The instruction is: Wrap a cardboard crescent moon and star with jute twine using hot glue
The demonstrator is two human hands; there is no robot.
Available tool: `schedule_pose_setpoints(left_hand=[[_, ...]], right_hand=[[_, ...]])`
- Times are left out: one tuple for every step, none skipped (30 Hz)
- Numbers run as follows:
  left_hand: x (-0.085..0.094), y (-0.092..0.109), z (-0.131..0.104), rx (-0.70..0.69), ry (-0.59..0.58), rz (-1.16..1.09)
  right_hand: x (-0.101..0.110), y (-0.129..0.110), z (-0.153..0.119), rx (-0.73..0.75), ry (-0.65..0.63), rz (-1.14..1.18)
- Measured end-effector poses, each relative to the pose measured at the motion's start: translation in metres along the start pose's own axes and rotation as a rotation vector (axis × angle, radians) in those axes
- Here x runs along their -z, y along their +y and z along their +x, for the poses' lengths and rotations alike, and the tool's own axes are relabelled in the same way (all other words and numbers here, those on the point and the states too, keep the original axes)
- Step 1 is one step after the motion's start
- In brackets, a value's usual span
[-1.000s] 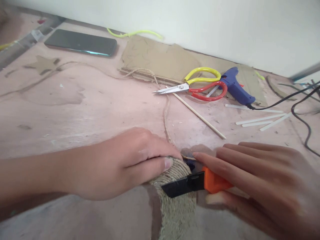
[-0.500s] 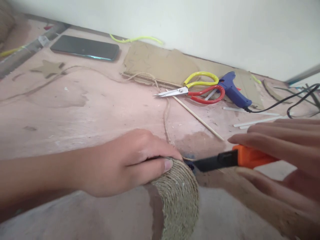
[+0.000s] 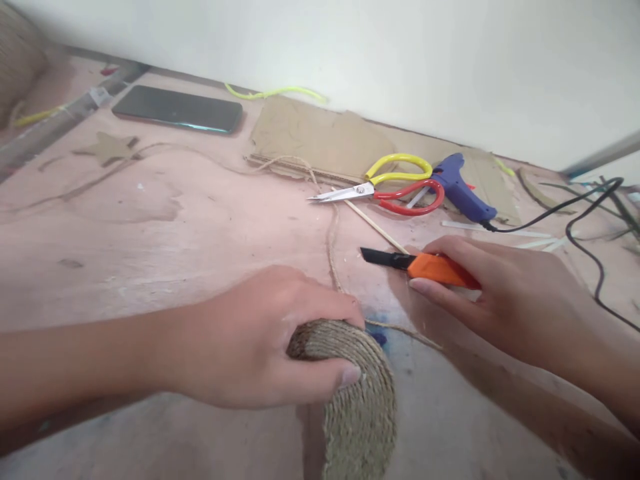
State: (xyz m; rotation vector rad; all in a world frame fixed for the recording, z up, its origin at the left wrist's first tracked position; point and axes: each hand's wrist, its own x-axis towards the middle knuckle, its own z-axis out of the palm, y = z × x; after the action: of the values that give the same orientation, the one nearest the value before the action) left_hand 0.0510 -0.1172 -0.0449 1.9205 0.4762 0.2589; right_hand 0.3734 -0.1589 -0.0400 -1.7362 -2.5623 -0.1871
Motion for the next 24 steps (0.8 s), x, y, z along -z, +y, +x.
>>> schedule_pose_setpoints(left_hand=[[0.000,0.000,0.000,0.005,-0.004,-0.007],[0.001,-0.001,0.000,0.012,-0.007,-0.013],[0.001,-0.001,0.000,0.020,-0.009,-0.019],[0.002,-0.002,0.000,0.028,-0.010,-0.023],[0.002,-0.002,0.000,0.033,-0.010,-0.026],[0.002,-0.002,0.000,0.033,-0.009,-0.026],[0.002,-0.002,0.000,0.031,-0.011,-0.024],[0.003,-0.001,0.000,0.024,-0.014,-0.020],[0.003,-0.001,0.000,0.018,-0.019,-0.014],[0.003,0.000,0.000,0.010,-0.025,-0.006],[0.004,0.001,0.000,0.005,-0.031,0.001],[0.005,0.001,0.000,0.004,-0.036,0.006],[0.005,0.002,-0.001,0.006,-0.034,0.010],[0.006,0.002,-0.001,0.009,-0.029,0.010],[0.007,0.002,-0.001,0.009,-0.028,0.008],[0.008,0.003,-0.002,0.004,-0.032,0.008],[0.008,0.003,-0.002,0.000,-0.039,0.009],[0.009,0.004,-0.002,-0.001,-0.045,0.010],[0.009,0.005,-0.003,0.002,-0.050,0.014],[0.009,0.006,-0.003,0.014,-0.052,0.016],[0.009,0.007,-0.003,0.035,-0.048,0.016],[0.009,0.008,-0.002,0.060,-0.045,0.007],[0.008,0.009,-0.002,0.082,-0.048,-0.012],[0.008,0.010,-0.002,0.101,-0.055,-0.041]], right_hand=[[-0.001,-0.001,0.000,0.013,0.010,-0.010],[-0.001,-0.002,-0.001,0.028,0.020,-0.023],[-0.002,-0.002,-0.001,0.042,0.026,-0.035],[-0.002,-0.003,-0.001,0.056,0.033,-0.049],[-0.003,-0.004,0.000,0.073,0.046,-0.061],[-0.004,-0.004,0.000,0.092,0.064,-0.070],[-0.004,-0.004,0.001,0.114,0.082,-0.077],[-0.005,-0.005,0.002,0.137,0.097,-0.078],[-0.006,-0.006,0.003,0.159,0.113,-0.069],[-0.006,-0.007,0.004,0.175,0.128,-0.050],[-0.006,-0.009,0.004,0.184,0.139,-0.026],[-0.006,-0.012,0.003,0.191,0.146,-0.005],[-0.005,-0.015,0.002,0.198,0.162,0.029],[-0.003,-0.019,-0.001,0.210,0.173,0.082],[0.000,-0.023,-0.004,0.231,0.174,0.155],[0.004,-0.028,-0.007,0.258,0.170,0.246],[0.008,-0.034,-0.010,0.289,0.165,0.349],[0.012,-0.039,-0.012,0.320,0.154,0.449],[0.016,-0.045,-0.014,0.351,0.135,0.534],[0.019,-0.051,-0.014,0.381,0.110,0.600],[0.022,-0.056,-0.013,0.408,0.094,0.650],[0.024,-0.062,-0.010,0.435,0.076,0.684],[0.025,-0.066,-0.006,0.459,0.054,0.700],[0.025,-0.070,-0.001,0.475,0.042,0.704]])
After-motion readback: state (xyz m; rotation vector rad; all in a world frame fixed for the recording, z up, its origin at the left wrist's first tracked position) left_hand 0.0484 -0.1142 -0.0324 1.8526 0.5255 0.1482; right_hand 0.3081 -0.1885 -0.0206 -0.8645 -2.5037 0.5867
